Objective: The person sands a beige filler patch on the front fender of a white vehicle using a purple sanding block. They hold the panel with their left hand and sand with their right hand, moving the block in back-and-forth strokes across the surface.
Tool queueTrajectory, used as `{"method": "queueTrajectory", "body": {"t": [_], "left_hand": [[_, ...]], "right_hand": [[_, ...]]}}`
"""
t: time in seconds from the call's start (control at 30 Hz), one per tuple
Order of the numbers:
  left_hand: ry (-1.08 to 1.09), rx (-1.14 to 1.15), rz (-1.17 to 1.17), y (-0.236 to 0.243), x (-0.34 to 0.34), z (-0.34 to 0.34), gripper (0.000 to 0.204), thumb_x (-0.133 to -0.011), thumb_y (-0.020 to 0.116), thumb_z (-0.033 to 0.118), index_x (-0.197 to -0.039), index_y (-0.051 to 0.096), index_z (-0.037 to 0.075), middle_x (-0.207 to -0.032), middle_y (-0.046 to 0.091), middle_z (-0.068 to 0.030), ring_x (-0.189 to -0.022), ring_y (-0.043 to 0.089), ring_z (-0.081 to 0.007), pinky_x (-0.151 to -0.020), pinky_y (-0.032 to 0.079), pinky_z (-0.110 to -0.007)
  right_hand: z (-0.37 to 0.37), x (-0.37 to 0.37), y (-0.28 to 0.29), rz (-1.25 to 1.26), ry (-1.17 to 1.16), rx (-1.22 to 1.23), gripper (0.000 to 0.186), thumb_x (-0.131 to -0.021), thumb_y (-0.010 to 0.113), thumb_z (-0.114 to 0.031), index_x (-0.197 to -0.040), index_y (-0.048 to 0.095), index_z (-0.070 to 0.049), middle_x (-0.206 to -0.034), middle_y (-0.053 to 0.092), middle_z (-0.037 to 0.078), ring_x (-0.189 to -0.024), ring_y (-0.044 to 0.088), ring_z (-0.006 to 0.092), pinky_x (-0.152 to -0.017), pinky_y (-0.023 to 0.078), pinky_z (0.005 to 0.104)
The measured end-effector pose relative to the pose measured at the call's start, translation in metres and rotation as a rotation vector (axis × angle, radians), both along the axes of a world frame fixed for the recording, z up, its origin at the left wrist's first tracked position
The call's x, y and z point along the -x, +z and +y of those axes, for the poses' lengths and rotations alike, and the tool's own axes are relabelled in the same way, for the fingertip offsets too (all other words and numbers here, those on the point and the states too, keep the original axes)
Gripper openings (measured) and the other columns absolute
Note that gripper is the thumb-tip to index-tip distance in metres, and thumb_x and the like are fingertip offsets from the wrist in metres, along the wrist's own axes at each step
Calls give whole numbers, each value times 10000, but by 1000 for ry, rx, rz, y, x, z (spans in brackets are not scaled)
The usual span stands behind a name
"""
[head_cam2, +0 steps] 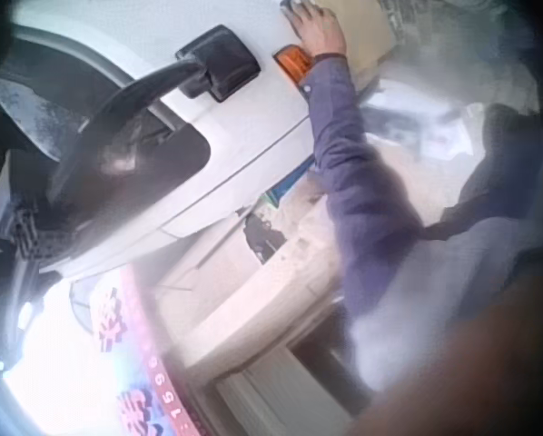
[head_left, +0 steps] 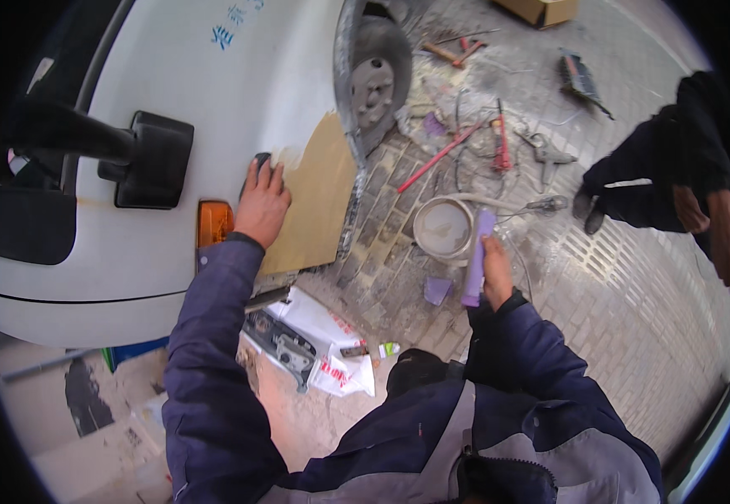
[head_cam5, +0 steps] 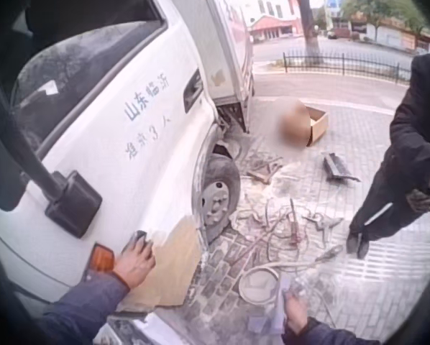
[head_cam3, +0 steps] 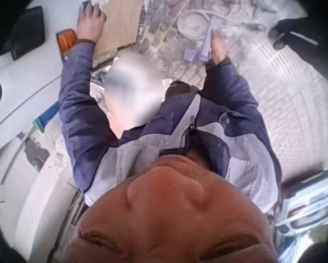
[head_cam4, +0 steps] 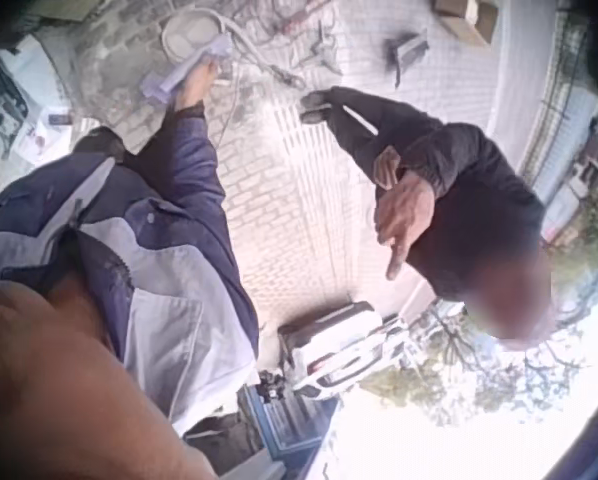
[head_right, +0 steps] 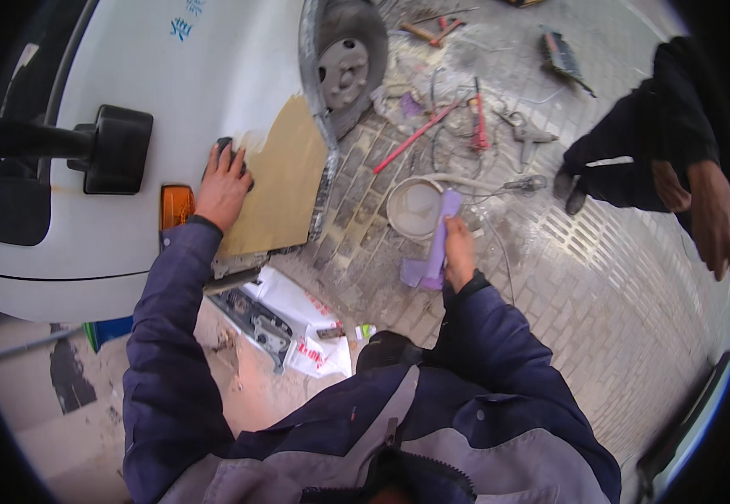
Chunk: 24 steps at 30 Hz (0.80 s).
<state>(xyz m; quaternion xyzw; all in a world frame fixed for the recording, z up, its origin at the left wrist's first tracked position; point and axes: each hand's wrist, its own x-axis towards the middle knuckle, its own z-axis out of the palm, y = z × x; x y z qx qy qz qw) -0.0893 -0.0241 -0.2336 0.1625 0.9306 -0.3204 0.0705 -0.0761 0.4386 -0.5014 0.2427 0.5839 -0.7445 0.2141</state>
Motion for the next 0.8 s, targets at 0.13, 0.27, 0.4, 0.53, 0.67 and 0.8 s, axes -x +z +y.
{"method": "queueTrajectory", "body": {"t": [0.13,0.27,0.4,0.53,0.67,0.8], "left_hand": [[27,45,-99,-58,-18,-3,294,-1004,594,191,-1187,769,42,-1628,575,-251,-1580,444,-428,-1373,195,-621],[38,75,-211,-127,-52,-5,314,-999,603,223,-1173,786,38,-1603,601,-251,-1570,470,-401,-1379,198,-605],[45,53,-313,-190,-94,-10,323,-1003,612,229,-1157,833,51,-1529,669,-225,-1557,496,-379,-1386,189,-603],[155,-89,-443,-236,-126,-2,261,-979,641,198,-1075,854,83,-1291,769,-142,-1385,610,-339,-1345,286,-581],[459,-364,-431,-284,-130,35,229,-881,722,150,-1076,835,112,-1167,761,-103,-1263,650,-335,-1141,483,-567],[635,-801,-328,-354,-103,86,353,-821,754,118,-1168,820,97,-1155,759,-148,-1222,661,-385,-1045,536,-532]], "right_hand": [[6,23,-17,-104,-28,40,289,-1136,616,-306,-1183,735,-47,-960,668,-19,-873,566,108,-823,469,299],[5,22,-33,-186,-21,59,334,-1134,620,-311,-1266,720,-21,-1021,701,18,-908,610,137,-840,504,320],[6,11,-49,-275,7,94,346,-1129,622,-309,-1281,701,-8,-1052,713,44,-923,637,159,-847,529,340],[5,4,-74,-318,97,41,373,-1124,598,-356,-1257,688,-20,-1014,711,79,-884,657,186,-820,557,367],[-4,0,-110,-417,44,155,378,-1120,580,-384,-1229,675,-35,-995,702,96,-840,677,232,-741,585,418],[-17,-2,-156,-470,-30,221,400,-1125,583,-411,-1236,684,-41,-1002,706,83,-845,676,227,-770,582,408]]}}
